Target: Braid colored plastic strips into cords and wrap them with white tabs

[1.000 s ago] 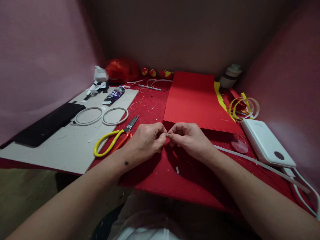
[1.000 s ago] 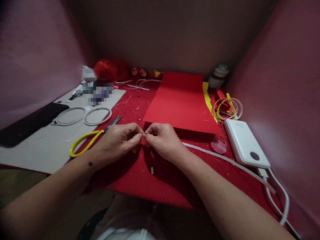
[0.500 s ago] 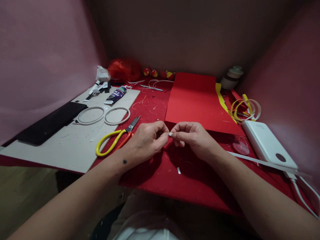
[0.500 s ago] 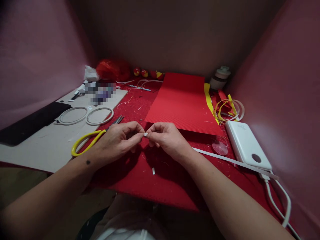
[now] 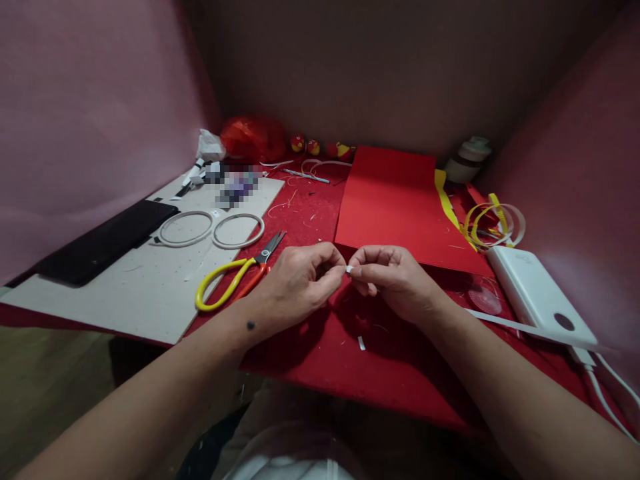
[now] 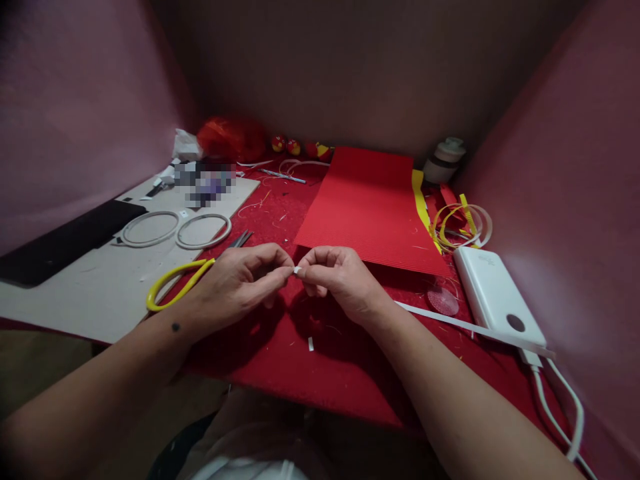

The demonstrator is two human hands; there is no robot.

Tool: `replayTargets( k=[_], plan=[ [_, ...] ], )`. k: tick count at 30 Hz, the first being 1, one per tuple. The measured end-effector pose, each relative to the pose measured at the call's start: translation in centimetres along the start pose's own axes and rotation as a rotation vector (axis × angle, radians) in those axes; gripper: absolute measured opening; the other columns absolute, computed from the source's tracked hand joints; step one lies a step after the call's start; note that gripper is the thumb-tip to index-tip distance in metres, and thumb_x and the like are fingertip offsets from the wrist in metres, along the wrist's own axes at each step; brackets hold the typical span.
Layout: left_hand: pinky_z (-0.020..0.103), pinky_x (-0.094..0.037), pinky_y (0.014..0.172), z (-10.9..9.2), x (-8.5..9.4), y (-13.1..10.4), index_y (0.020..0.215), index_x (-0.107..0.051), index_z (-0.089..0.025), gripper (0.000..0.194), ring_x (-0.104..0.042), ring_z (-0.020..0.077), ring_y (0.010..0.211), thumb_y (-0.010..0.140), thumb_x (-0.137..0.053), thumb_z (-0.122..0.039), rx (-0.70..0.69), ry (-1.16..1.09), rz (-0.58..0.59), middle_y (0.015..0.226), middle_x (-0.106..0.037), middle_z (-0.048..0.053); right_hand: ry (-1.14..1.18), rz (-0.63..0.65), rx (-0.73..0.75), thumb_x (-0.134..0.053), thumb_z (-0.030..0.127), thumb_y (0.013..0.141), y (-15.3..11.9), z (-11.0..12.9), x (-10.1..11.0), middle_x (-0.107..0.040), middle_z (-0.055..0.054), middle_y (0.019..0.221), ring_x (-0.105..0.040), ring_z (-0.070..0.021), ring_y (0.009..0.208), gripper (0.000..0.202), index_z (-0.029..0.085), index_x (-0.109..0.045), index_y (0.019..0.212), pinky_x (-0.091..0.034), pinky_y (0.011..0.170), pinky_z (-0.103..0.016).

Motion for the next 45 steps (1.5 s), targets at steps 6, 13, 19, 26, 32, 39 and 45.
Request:
replayTargets(
  k=[6, 13, 19, 26, 32, 39, 45],
  plan=[
    [0.016, -0.036, 0.047, -0.32, 0.26, -0.2, 0.076, -0.06, -0.012, 0.014, -0.047, 0.0065, 0.049, 0.082, -0.049, -0.018, -0.037, -0.017, -0.011, 0.057, -0.055, -0.003, 0.045, 0.021, -0.013, -0.063, 0.017, 0.069, 0.0, -0.18, -0.02, -0.053, 0.003, 0.049, -0.039, -0.0048, 0.044, 0.004, 0.014, -0.063, 0.067, -0.028, 0.046, -0.02],
    [0.016, -0.035, 0.048, -0.64, 0.31, -0.21, 0.074, -0.059, -0.012, 0.013, -0.047, 0.0058, 0.049, 0.082, -0.049, -0.014, -0.075, -0.029, -0.02, 0.056, -0.054, -0.003, 0.09, 0.03, -0.04, -0.064, 0.017, 0.068, -0.12, -0.37, -0.26, -0.051, 0.003, 0.048, -0.038, -0.0051, 0.043, 0.004, 0.014, -0.061, 0.066, -0.026, 0.046, -0.021],
    [0.016, -0.035, 0.048, -0.92, 0.48, -0.31, 0.073, -0.058, -0.013, 0.013, -0.047, 0.0057, 0.049, 0.081, -0.049, -0.013, -0.102, -0.02, -0.028, 0.057, -0.055, -0.003, 0.098, 0.021, -0.034, -0.064, 0.022, 0.07, -0.16, -0.36, -0.35, -0.048, 0.004, 0.045, -0.037, -0.0061, 0.043, 0.01, 0.015, -0.06, 0.065, -0.024, 0.047, -0.022],
    [0.016, -0.034, 0.046, -0.93, 0.29, -0.29, 0.073, -0.058, -0.013, 0.013, -0.047, 0.0067, 0.049, 0.08, -0.048, -0.014, -0.099, -0.004, -0.023, 0.057, -0.055, -0.002, 0.002, -0.028, 0.005, -0.064, 0.019, 0.069, -0.17, -0.27, -0.11, -0.047, 0.005, 0.045, -0.035, -0.0065, 0.043, 0.01, 0.015, -0.058, 0.062, -0.023, 0.047, -0.023],
    [0.017, -0.033, 0.046, -0.81, 0.14, -0.37, 0.072, -0.058, -0.013, 0.014, -0.045, 0.0065, 0.048, 0.081, -0.047, -0.015, -0.092, 0.0, -0.014, 0.055, -0.054, -0.002, -0.01, -0.023, 0.013, -0.061, 0.017, 0.07, -0.12, -0.28, -0.15, -0.048, 0.005, 0.046, -0.036, -0.0065, 0.044, 0.008, 0.015, -0.058, 0.062, -0.024, 0.047, -0.023],
    [0.017, -0.032, 0.045, -0.55, 0.14, -0.29, 0.073, -0.058, -0.013, 0.013, -0.045, 0.0063, 0.047, 0.08, -0.048, -0.016, -0.062, -0.02, -0.006, 0.054, -0.052, -0.003, -0.012, -0.009, 0.007, -0.06, 0.018, 0.07, -0.19, -0.28, -0.19, -0.048, 0.005, 0.047, -0.036, -0.007, 0.045, 0.007, 0.016, -0.058, 0.064, -0.024, 0.048, -0.023],
    [0.017, -0.03, 0.043, -0.18, -0.1, -0.34, 0.073, -0.058, -0.014, 0.014, -0.046, 0.0069, 0.045, 0.081, -0.047, -0.019, 0.026, -0.058, 0.029, 0.051, -0.052, -0.004, -0.011, 0.014, 0.018, -0.06, 0.018, 0.07, -0.16, -0.19, -0.31, -0.049, 0.004, 0.049, -0.036, -0.0071, 0.046, 0.006, 0.016, -0.058, 0.065, -0.025, 0.048, -0.023]
  ],
)
Point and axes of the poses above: each hand's wrist, its own y-axis towards the middle knuckle, its own x-axis out of the back of the hand, z = x × y, the point moved 8 cm from there along y, towards the middle knuckle
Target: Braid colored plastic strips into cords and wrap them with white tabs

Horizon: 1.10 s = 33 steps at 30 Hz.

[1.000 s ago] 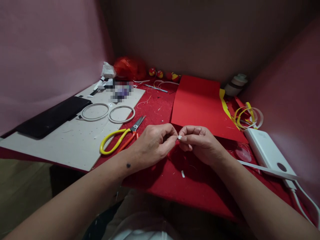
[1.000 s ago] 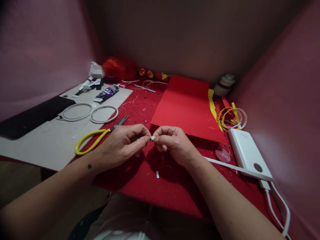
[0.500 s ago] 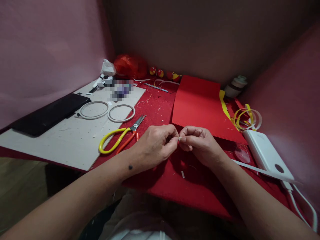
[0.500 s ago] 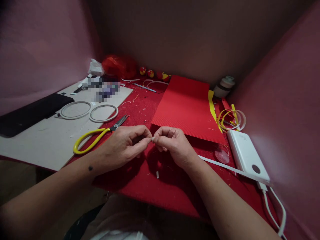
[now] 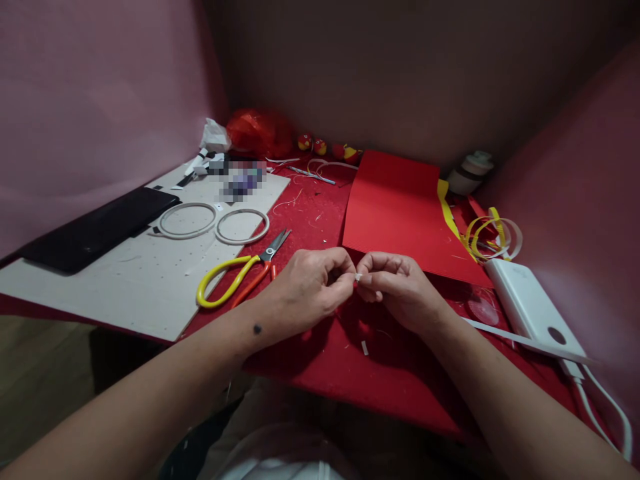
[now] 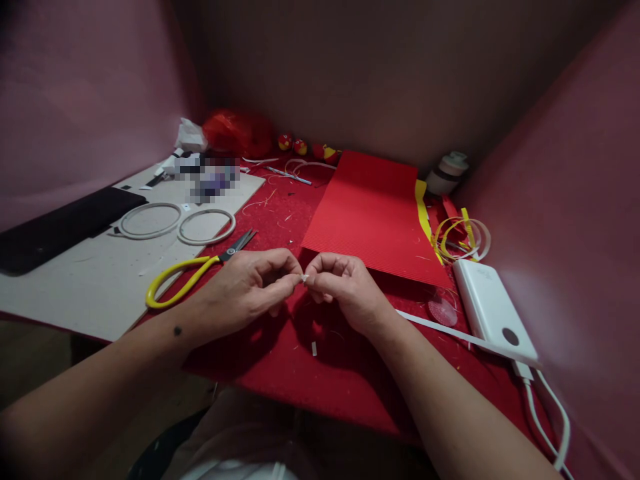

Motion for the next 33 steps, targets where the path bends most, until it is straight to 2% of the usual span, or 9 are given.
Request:
replayTargets(
  k=[7, 14, 23, 33],
  plan=[
    [0.016, -0.032, 0.044, 0.0, 0.29, 0.08, 0.072, -0.058, -0.014, 0.012, -0.046, 0.0063, 0.046, 0.079, -0.049, -0.017, -0.018, 0.007, -0.029, 0.053, -0.052, -0.004, -0.026, 0.014, -0.006, -0.06, 0.018, 0.069, -0.07, 0.08, -0.09, -0.049, 0.004, 0.051, -0.035, -0.0073, 0.047, 0.004, 0.016, -0.058, 0.068, -0.025, 0.048, -0.023],
    [0.016, -0.032, 0.045, -0.1, 0.15, 0.14, 0.071, -0.059, -0.013, 0.013, -0.045, 0.0064, 0.047, 0.078, -0.047, -0.014, -0.062, 0.05, -0.031, 0.053, -0.052, -0.004, -0.018, -0.015, -0.019, -0.062, 0.029, 0.076, 0.15, -0.32, -0.06, -0.048, 0.004, 0.049, -0.034, -0.0066, 0.045, 0.02, 0.016, -0.054, 0.063, -0.023, 0.048, -0.024],
    [0.017, -0.032, 0.045, -0.19, -0.04, 0.19, 0.072, -0.06, -0.013, 0.014, -0.045, 0.0065, 0.046, 0.079, -0.048, -0.014, -0.046, 0.027, -0.007, 0.051, -0.052, -0.004, -0.063, -0.065, 0.006, -0.055, 0.016, 0.069, -0.02, -0.08, 0.21, -0.049, 0.004, 0.047, -0.037, -0.0081, 0.045, 0.007, 0.017, -0.057, 0.063, -0.026, 0.047, -0.023],
    [0.016, -0.033, 0.044, 0.04, -0.03, 0.06, 0.074, -0.06, -0.013, 0.013, -0.047, 0.0065, 0.046, 0.08, -0.049, -0.015, -0.013, 0.014, -0.008, 0.052, -0.054, -0.003, -0.067, -0.022, 0.007, -0.057, 0.016, 0.072, 0.01, -0.08, 0.09, -0.049, 0.004, 0.049, -0.037, -0.0075, 0.047, 0.006, 0.015, -0.058, 0.066, -0.026, 0.048, -0.023]
  ],
)
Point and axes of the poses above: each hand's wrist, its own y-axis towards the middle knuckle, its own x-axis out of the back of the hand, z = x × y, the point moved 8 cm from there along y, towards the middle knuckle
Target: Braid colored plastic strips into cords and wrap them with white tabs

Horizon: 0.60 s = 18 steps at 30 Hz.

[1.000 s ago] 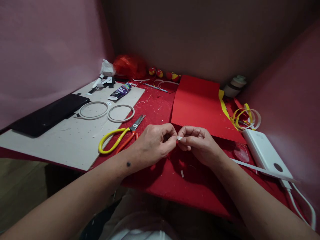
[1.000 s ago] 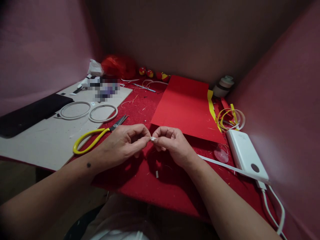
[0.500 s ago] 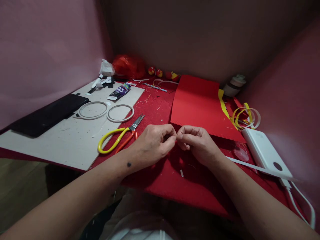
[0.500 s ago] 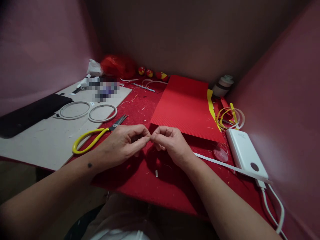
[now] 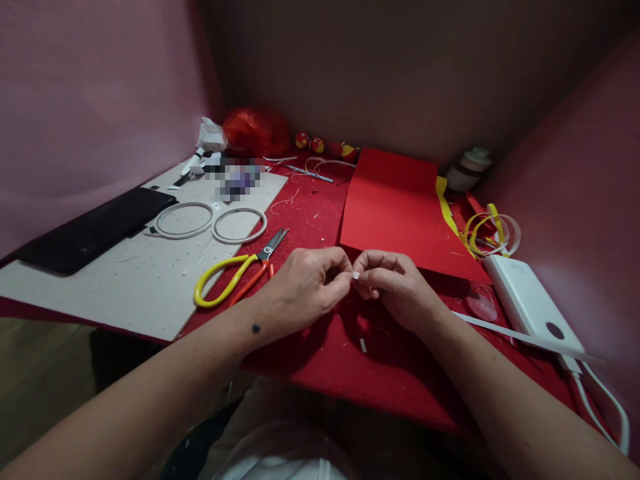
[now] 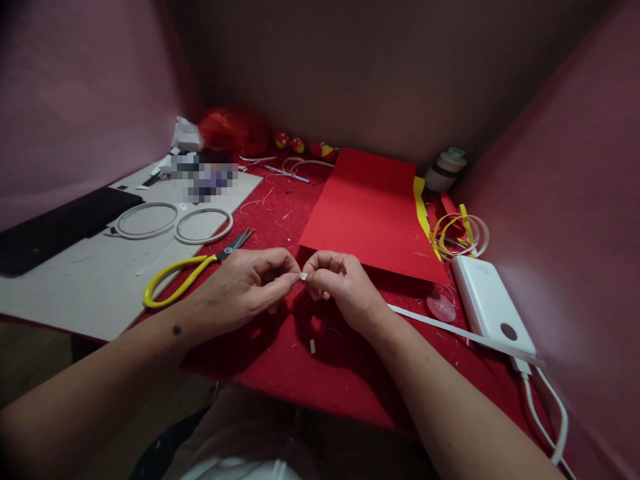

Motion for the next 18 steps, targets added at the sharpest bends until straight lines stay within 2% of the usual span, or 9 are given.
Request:
replayTargets(
  k=[5, 9, 11, 14, 15, 18],
  plan=[
    [0.016, -0.034, 0.043, 0.6, 0.2, 0.1, 0.073, -0.059, -0.014, 0.014, -0.049, 0.007, 0.043, 0.08, -0.048, -0.018, 0.076, -0.014, -0.011, 0.048, -0.054, -0.004, 0.004, -0.021, 0.01, -0.059, 0.018, 0.072, 0.1, 0.1, 0.1, -0.049, 0.004, 0.049, -0.036, -0.0067, 0.045, 0.006, 0.015, -0.059, 0.067, -0.026, 0.047, -0.022],
    [0.017, -0.034, 0.04, 1.8, -0.4, 0.2, 0.071, -0.057, -0.015, 0.017, -0.049, 0.0079, 0.039, 0.082, -0.046, -0.023, 0.177, -0.028, 0.057, 0.046, -0.053, -0.003, 0.03, -0.022, 0.005, -0.061, 0.018, 0.072, 0.1, 0.0, 0.1, -0.05, 0.004, 0.049, -0.036, -0.0059, 0.045, 0.005, 0.015, -0.06, 0.068, -0.026, 0.047, -0.021],
    [0.017, -0.035, 0.041, 2.0, 0.0, 0.2, 0.074, -0.057, -0.015, 0.015, -0.05, 0.0079, 0.041, 0.082, -0.047, -0.023, 0.165, -0.04, 0.008, 0.049, -0.054, -0.004, 0.05, -0.025, 0.005, -0.061, 0.018, 0.072, 0.1, 0.0, 0.1, -0.05, 0.004, 0.048, -0.036, -0.0058, 0.044, 0.005, 0.015, -0.06, 0.068, -0.027, 0.047, -0.021],
    [0.017, -0.039, 0.049, 0.7, 1.6, -0.1, 0.088, -0.057, -0.015, 0.01, -0.052, 0.0076, 0.052, 0.081, -0.051, -0.021, -0.01, -0.068, -0.199, 0.062, -0.058, -0.002, 0.072, -0.045, 0.011, -0.062, 0.019, 0.072, 0.1, 0.0, 0.2, -0.047, 0.005, 0.047, -0.035, -0.0057, 0.044, 0.007, 0.015, -0.058, 0.067, -0.026, 0.046, -0.021],
    [0.017, -0.04, 0.052, 0.0, 1.8, -0.2, 0.091, -0.057, -0.015, 0.011, -0.053, 0.0075, 0.056, 0.081, -0.053, -0.02, -0.095, -0.062, -0.228, 0.068, -0.059, -0.002, 0.075, -0.048, 0.012, -0.062, 0.02, 0.072, 0.1, -0.1, 0.3, -0.047, 0.005, 0.047, -0.035, -0.0057, 0.044, 0.008, 0.015, -0.058, 0.066, -0.026, 0.046, -0.021],
    [0.017, -0.042, 0.06, -1.7, 1.1, -0.5, 0.087, -0.06, -0.014, 0.009, -0.054, 0.0077, 0.065, 0.079, -0.055, -0.013, -0.295, 0.036, -0.18, 0.076, -0.06, 0.0, 0.075, -0.044, 0.014, -0.061, 0.019, 0.071, 0.2, -0.1, 0.4, -0.049, 0.004, 0.05, -0.036, -0.0057, 0.045, 0.008, 0.015, -0.057, 0.064, -0.026, 0.046, -0.021]
  ],
)
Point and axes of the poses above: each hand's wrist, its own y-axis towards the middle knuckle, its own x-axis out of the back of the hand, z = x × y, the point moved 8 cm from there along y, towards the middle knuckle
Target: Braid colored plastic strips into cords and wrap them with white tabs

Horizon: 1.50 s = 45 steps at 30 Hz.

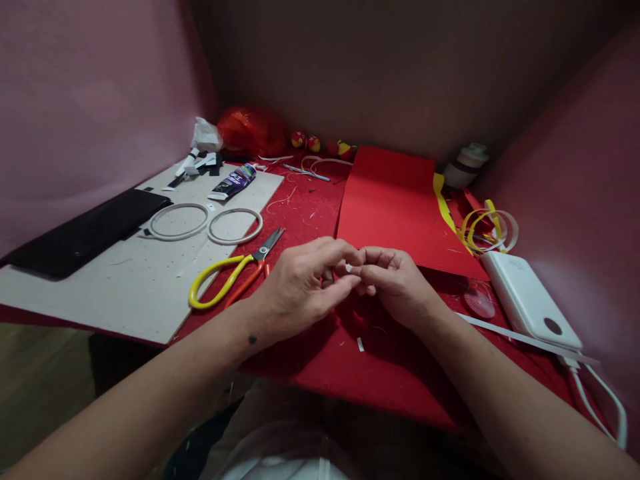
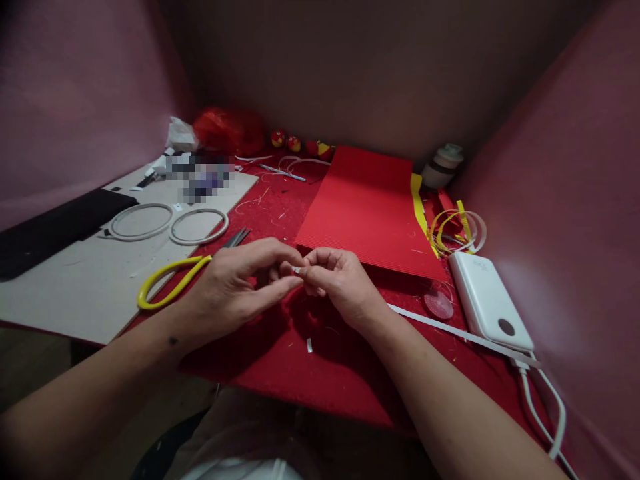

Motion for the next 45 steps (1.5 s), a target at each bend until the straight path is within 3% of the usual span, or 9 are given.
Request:
replayTargets(
  k=[2, 10, 18, 25, 29, 37, 45],
  plan=[
    [0.018, -0.041, 0.063, -0.2, -0.4, 0.1, 0.083, -0.061, -0.013, 0.007, -0.054, 0.0081, 0.067, 0.079, -0.056, -0.012, -0.034, 0.059, 0.02, 0.076, -0.061, 0.001, 0.001, 0.0, -0.001, -0.06, 0.016, 0.069, 0.1, 0.0, 0.0, -0.05, 0.004, 0.051, -0.036, -0.0057, 0.045, 0.006, 0.015, -0.058, 0.065, -0.026, 0.046, -0.021],
    [0.018, -0.04, 0.059, 1.0, -0.1, 0.2, 0.08, -0.059, -0.014, 0.008, -0.054, 0.0073, 0.061, 0.082, -0.051, -0.012, 0.087, 0.083, -0.015, 0.07, -0.062, -0.001, 0.01, 0.006, -0.015, -0.063, 0.02, 0.07, -0.1, 0.2, -0.2, -0.05, 0.004, 0.049, -0.036, -0.0054, 0.044, 0.007, 0.015, -0.059, 0.068, -0.027, 0.046, -0.021],
    [0.016, -0.039, 0.058, 1.1, -0.3, 0.2, 0.079, -0.06, -0.014, 0.01, -0.052, 0.0062, 0.061, 0.08, -0.051, -0.009, 0.089, 0.071, 0.006, 0.07, -0.061, -0.001, 0.006, 0.005, -0.022, -0.063, 0.019, 0.069, 0.0, 0.1, -0.1, -0.051, 0.004, 0.05, -0.037, -0.0053, 0.044, 0.006, 0.015, -0.06, 0.067, -0.028, 0.046, -0.021],
    [0.015, -0.038, 0.042, 3.4, -1.3, -0.2, 0.08, -0.06, -0.015, 0.009, -0.049, 0.0063, 0.042, 0.081, -0.051, -0.018, 0.451, -0.18, 0.18, 0.049, -0.056, -0.004, -0.045, 0.038, -0.023, -0.063, 0.018, 0.071, -0.2, -0.1, -0.2, -0.05, 0.005, 0.049, -0.039, -0.0055, 0.045, 0.006, 0.014, -0.061, 0.069, -0.027, 0.046, -0.021],
    [0.015, -0.036, 0.036, 3.9, -1.7, -0.7, 0.08, -0.057, -0.015, 0.007, -0.046, 0.0063, 0.035, 0.081, -0.051, -0.015, 0.595, -0.323, 0.22, 0.049, -0.058, -0.003, -0.064, 0.056, -0.023, -0.064, 0.019, 0.072, -0.3, 0.0, -0.3, -0.049, 0.005, 0.049, -0.039, -0.0056, 0.046, 0.007, 0.013, -0.061, 0.07, -0.027, 0.047, -0.022],
    [0.015, -0.036, 0.036, 4.0, -2.0, -0.8, 0.078, -0.055, -0.015, 0.004, -0.047, 0.0055, 0.034, 0.08, -0.052, -0.013, 0.638, -0.432, 0.246, 0.05, -0.06, -0.003, -0.09, 0.055, -0.026, -0.063, 0.019, 0.071, -0.4, 0.3, -0.5, -0.049, 0.005, 0.05, -0.039, -0.0058, 0.046, 0.007, 0.013, -0.06, 0.069, -0.027, 0.047, -0.022],
    [0.016, -0.035, 0.035, 4.0, -2.1, -0.9, 0.088, -0.056, -0.016, 0.015, -0.048, 0.0072, 0.037, 0.082, -0.053, -0.029, 0.624, -0.463, 0.308, 0.052, -0.059, -0.002, -0.059, 0.044, -0.004, -0.064, 0.021, 0.07, -0.3, 0.6, -0.4, -0.048, 0.005, 0.05, -0.037, -0.0062, 0.046, 0.008, 0.014, -0.061, 0.069, -0.027, 0.047, -0.022]
  ],
)
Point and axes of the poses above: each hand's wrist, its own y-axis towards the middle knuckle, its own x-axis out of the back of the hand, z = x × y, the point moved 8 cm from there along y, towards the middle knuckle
